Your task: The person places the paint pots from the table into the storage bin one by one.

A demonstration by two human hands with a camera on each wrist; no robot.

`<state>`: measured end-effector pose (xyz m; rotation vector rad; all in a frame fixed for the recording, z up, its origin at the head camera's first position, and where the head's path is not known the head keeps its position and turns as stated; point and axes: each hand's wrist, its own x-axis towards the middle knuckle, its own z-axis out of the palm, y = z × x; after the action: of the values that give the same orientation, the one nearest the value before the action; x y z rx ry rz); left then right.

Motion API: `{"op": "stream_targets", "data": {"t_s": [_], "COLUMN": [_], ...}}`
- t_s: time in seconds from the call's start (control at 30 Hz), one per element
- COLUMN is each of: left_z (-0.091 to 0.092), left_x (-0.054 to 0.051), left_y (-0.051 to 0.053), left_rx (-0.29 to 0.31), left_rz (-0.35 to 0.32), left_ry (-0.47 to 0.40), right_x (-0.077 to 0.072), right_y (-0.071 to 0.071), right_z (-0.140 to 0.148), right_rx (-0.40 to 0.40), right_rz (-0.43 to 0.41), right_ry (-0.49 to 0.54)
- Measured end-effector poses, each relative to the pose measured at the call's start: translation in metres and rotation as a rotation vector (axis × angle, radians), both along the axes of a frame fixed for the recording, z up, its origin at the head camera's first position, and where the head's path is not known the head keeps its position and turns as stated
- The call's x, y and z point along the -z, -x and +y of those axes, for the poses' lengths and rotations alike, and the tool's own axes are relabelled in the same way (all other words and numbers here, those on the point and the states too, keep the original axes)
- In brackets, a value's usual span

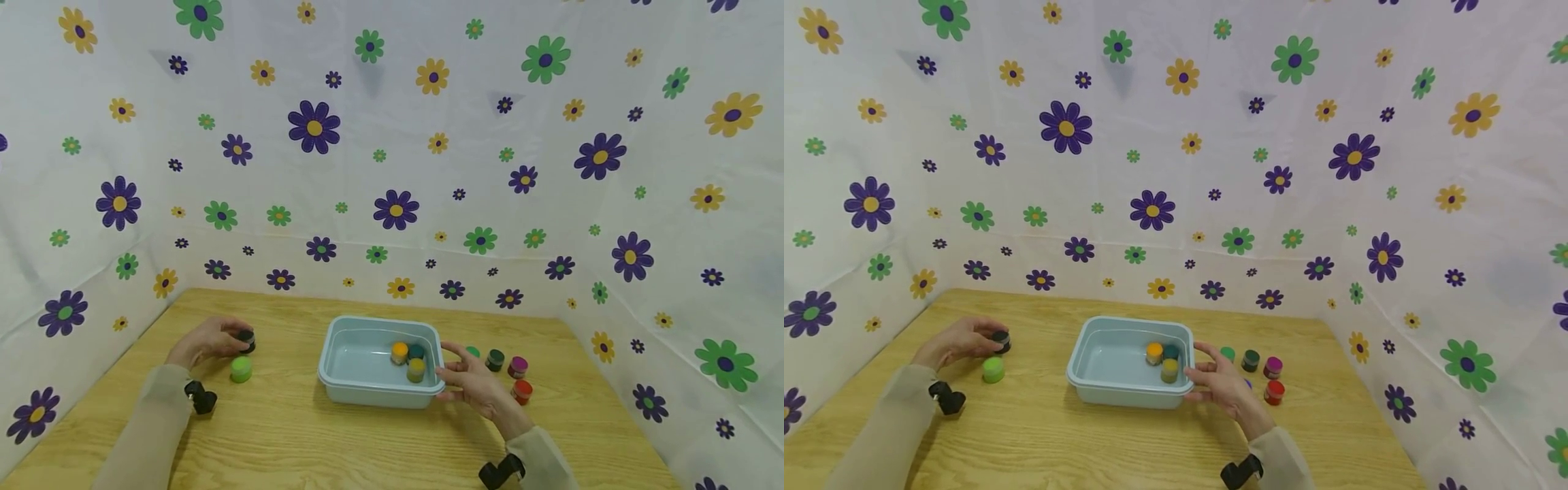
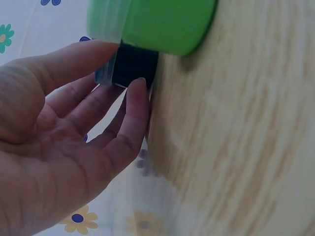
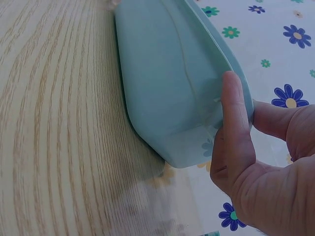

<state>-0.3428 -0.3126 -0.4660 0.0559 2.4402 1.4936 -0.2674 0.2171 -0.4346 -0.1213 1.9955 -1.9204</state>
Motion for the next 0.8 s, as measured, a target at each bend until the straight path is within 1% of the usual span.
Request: {"op": "stream_targets", "data": {"t_s": [0.1, 0.17, 0.27, 0.33, 0.4, 0.47, 0.63, 0.7, 0.8], "left_z": [0.001, 0.003, 0.009, 0.014, 0.019, 0.024, 0.036, 0.041, 0.052], "left_x": [0.001, -0.001, -0.007, -0.011, -0.015, -0.018, -0.022, -0.023, -0.026], "left_y": [-0.001, -0.001, -0.002, -0.003, -0.002, -0.002, -0.001, -0.001, -0.002], "left_rx": [-0.002, -0.005, -0.027, -0.03, -0.042, -0.038, -0.047, -0.063, -0.092], "left_rz": [-0.003, -0.002, 0.001, 0.006, 0.011, 0.024, 0.069, 0.078, 0.091], "left_ry": [-0.015, -0.018, -0.025, -0.036, -0.061, -0.088, -0.168, -0.21, -0.249], "right_x": [0.001, 0.002, 0.001, 0.001, 0.0, -0.001, -0.001, 0.0, 0.001], "right_y": [-0.001, -0.001, -0.001, 0.0, 0.001, 0.0, 0.001, 0.001, 0.002], "right_z": [0.0, 0.0, -0.001, -0.001, -0.002, -0.002, -0.002, -0.002, -0.001], "right_rx": [0.006, 0.012, 0.021, 0.024, 0.025, 0.023, 0.016, 0.017, 0.009], "right_rz": [-0.007, -0.012, -0.013, -0.014, -0.015, -0.014, -0.011, -0.012, -0.005], "right_ry": [-0.003, -0.007, -0.01, -0.014, -0.016, -0.018, -0.02, -0.023, -0.018]}}
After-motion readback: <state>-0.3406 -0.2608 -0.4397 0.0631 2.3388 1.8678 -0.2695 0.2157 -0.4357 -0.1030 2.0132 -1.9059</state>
